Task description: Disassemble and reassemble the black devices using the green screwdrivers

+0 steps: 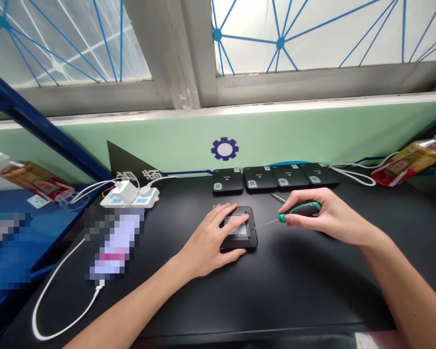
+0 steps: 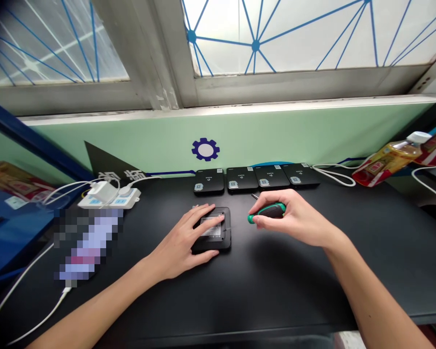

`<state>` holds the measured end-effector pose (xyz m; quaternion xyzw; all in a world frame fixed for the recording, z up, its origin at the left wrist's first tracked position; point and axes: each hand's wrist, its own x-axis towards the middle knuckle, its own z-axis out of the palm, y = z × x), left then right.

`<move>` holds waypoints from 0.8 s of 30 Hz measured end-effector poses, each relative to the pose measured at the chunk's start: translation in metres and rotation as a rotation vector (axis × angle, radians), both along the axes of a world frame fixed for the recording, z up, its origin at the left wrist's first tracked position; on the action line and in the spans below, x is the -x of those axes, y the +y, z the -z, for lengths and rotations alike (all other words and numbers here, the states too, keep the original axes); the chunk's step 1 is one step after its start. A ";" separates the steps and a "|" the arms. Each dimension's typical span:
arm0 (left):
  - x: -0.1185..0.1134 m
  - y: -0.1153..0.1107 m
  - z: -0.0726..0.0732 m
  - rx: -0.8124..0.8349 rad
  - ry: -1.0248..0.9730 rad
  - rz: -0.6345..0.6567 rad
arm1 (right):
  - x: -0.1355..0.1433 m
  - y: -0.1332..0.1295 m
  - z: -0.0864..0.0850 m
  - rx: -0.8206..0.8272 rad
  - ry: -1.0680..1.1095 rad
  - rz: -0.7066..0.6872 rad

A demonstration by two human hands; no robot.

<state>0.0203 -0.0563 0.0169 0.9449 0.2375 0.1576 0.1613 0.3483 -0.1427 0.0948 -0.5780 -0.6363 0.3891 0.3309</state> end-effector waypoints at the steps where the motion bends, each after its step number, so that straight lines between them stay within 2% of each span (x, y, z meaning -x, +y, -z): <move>1: 0.000 0.000 0.000 -0.005 0.001 0.002 | -0.003 -0.001 -0.002 0.020 -0.006 -0.008; 9: 0.001 0.001 0.009 -0.046 -0.046 0.021 | -0.003 0.001 -0.002 0.060 -0.064 -0.038; 24: 0.001 0.002 0.010 -0.042 -0.038 0.030 | -0.002 -0.003 -0.001 0.082 -0.041 -0.048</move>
